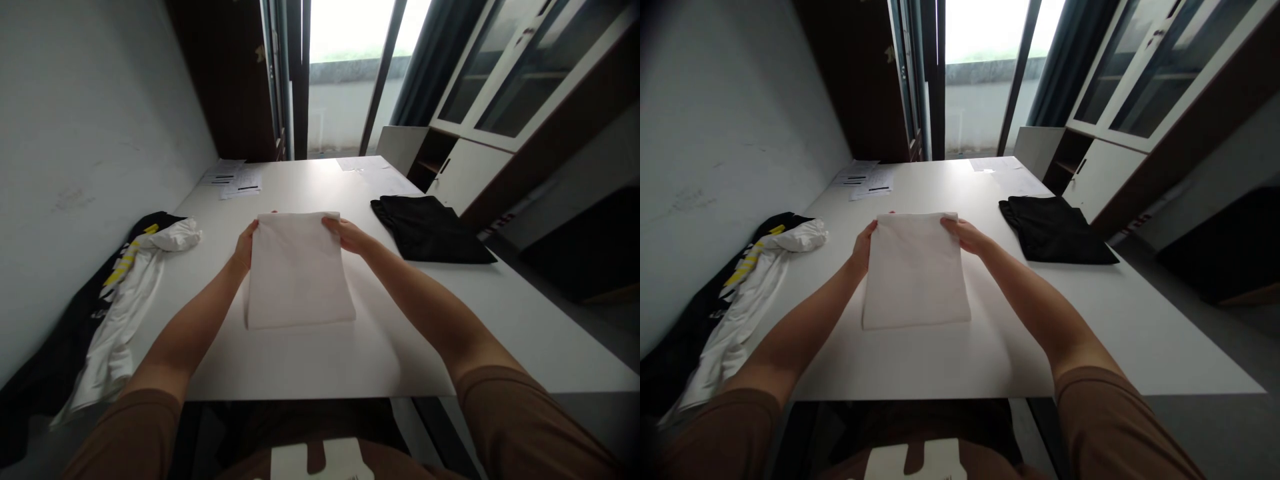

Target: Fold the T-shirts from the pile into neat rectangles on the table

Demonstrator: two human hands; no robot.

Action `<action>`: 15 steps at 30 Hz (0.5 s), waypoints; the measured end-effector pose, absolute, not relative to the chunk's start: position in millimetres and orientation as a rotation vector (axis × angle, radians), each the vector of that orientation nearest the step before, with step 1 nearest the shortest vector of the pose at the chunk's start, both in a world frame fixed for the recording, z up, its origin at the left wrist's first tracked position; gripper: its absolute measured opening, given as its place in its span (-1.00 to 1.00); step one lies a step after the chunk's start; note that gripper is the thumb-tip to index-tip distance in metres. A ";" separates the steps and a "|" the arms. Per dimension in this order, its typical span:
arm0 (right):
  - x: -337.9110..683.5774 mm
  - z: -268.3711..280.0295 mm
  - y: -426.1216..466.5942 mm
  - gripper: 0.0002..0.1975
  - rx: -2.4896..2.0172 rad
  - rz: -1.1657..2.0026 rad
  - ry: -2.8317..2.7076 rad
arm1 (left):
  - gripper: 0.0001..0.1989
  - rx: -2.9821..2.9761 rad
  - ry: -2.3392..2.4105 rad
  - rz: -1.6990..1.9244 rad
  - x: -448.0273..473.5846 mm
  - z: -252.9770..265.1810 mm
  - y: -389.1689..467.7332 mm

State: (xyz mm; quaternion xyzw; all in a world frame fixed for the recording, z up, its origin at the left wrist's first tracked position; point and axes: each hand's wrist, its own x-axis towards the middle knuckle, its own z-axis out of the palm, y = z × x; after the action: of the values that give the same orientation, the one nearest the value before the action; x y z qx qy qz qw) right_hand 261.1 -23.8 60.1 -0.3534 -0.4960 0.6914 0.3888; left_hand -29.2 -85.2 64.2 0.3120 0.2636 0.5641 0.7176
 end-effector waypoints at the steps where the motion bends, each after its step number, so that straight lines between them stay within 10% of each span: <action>1: 258.9 59.1 -13.5 -0.71 -0.914 1.751 -1.245 | -0.46 0.700 0.586 1.265 -29.3 64.8 -78.6; 15: 233.8 53.8 102.7 -0.74 -1.499 1.266 -1.675 | -0.46 0.741 0.874 1.320 -32.5 45.2 25.0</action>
State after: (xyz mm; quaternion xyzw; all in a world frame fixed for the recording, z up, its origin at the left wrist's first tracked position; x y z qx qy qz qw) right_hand 233.8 102.7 53.8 -0.5581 -0.6239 0.4717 0.2771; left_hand -32.5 25.0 45.2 0.3251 0.3835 0.5790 0.6419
